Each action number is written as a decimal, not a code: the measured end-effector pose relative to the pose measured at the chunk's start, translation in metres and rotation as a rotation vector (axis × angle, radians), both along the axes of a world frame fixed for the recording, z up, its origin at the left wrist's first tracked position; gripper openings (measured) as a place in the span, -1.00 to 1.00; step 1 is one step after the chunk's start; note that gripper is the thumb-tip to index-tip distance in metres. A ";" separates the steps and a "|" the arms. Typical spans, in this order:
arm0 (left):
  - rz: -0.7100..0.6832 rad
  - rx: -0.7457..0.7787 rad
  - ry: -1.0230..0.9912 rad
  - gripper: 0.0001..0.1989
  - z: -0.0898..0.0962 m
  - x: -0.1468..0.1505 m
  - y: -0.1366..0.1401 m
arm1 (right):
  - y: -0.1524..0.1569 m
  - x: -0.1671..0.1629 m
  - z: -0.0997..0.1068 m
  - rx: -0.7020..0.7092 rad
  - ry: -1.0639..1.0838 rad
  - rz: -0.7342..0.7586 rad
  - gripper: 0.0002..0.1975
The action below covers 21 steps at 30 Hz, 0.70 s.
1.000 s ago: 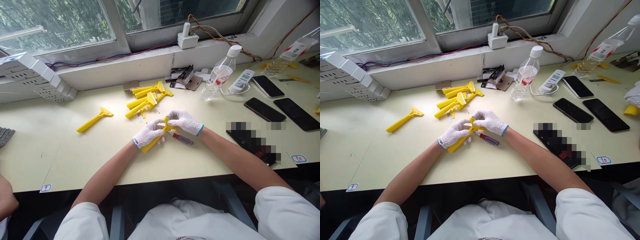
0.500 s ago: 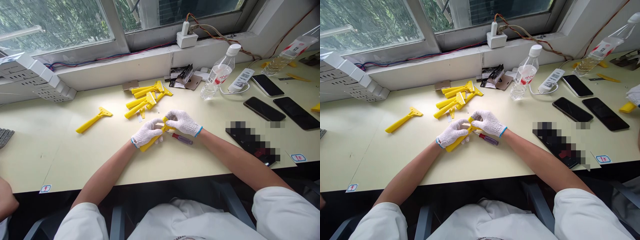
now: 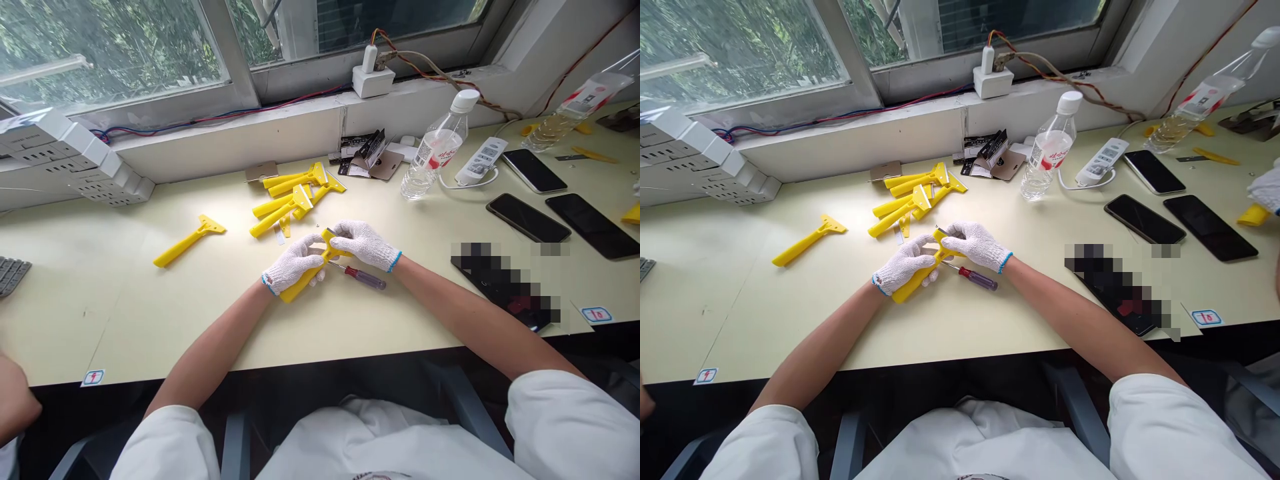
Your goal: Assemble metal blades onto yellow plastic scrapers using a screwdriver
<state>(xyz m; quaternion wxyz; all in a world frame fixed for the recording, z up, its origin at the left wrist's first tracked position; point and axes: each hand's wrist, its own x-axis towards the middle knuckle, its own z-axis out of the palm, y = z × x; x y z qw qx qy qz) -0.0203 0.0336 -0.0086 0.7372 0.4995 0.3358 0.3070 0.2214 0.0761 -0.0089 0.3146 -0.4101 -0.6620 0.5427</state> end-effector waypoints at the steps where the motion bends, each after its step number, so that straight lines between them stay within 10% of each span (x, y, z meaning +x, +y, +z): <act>1: 0.005 -0.004 -0.013 -0.35 0.000 0.000 0.000 | 0.001 0.001 0.000 0.010 -0.007 -0.008 -0.58; 21: 0.497 -0.021 -0.235 -0.23 0.004 -0.011 0.018 | 0.009 0.002 -0.007 -0.078 -0.005 -0.197 -0.52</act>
